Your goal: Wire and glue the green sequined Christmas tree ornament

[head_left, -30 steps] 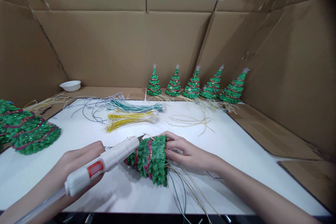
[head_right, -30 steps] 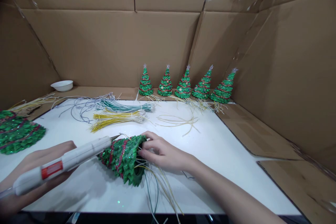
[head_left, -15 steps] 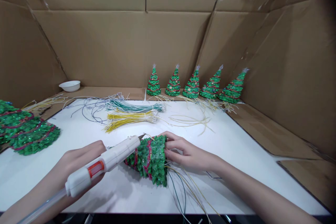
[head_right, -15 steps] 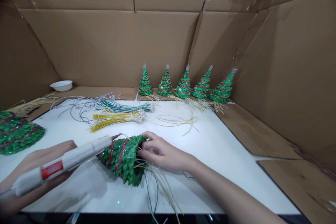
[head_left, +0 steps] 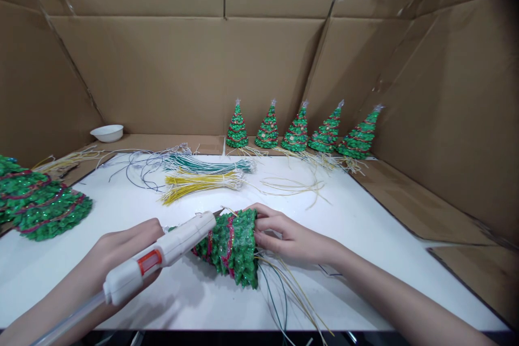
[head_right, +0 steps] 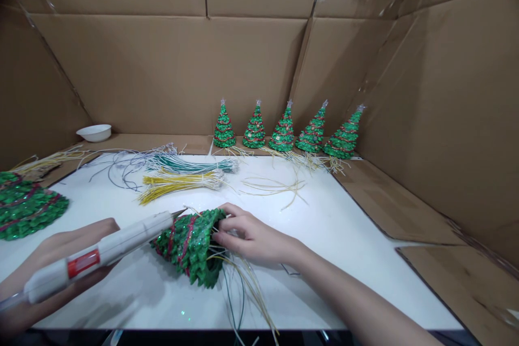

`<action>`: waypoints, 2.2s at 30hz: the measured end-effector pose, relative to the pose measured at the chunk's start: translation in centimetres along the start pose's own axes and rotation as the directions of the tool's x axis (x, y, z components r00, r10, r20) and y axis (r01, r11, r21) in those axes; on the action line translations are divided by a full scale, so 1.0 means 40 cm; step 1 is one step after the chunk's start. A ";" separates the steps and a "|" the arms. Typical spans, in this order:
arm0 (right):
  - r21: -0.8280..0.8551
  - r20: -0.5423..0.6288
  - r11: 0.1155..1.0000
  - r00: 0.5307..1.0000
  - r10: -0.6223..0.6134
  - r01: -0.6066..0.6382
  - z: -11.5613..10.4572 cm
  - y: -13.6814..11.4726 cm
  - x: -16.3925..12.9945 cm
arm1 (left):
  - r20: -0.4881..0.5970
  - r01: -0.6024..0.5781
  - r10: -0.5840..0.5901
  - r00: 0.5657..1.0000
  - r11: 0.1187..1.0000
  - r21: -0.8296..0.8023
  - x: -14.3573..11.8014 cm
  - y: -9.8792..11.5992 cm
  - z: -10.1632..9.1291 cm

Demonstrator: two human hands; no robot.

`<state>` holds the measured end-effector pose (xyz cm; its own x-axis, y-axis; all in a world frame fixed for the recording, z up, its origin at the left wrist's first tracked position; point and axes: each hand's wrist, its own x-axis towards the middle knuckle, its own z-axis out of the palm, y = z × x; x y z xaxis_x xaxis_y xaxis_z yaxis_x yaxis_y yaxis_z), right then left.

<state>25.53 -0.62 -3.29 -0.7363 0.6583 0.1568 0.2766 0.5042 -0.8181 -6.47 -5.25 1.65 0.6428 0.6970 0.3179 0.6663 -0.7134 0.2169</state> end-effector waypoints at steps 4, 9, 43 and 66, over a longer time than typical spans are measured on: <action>-0.008 -0.003 1.000 1.000 0.000 0.000 0.000 -0.001 0.002 | 0.015 0.008 -0.008 1.000 1.000 -0.013 0.000 -0.002 0.002; -0.016 -0.006 1.000 1.000 0.011 -0.011 0.001 0.001 0.000 | 0.066 0.017 -0.017 0.998 1.000 -0.002 -0.009 -0.021 0.006; -0.023 0.007 1.000 1.000 0.012 -0.012 0.000 -0.002 0.000 | 0.113 0.063 -0.059 0.992 0.998 -0.028 -0.018 -0.027 0.020; -0.018 0.005 1.000 1.000 0.019 -0.019 0.001 -0.002 -0.001 | 0.082 0.111 -0.106 0.991 0.991 -0.069 0.010 -0.004 -0.003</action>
<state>25.50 -0.71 -3.25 -0.7336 0.6653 0.1385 0.3018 0.5015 -0.8108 -6.39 -4.86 1.85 0.5974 0.7720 0.2169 0.7061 -0.6346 0.3141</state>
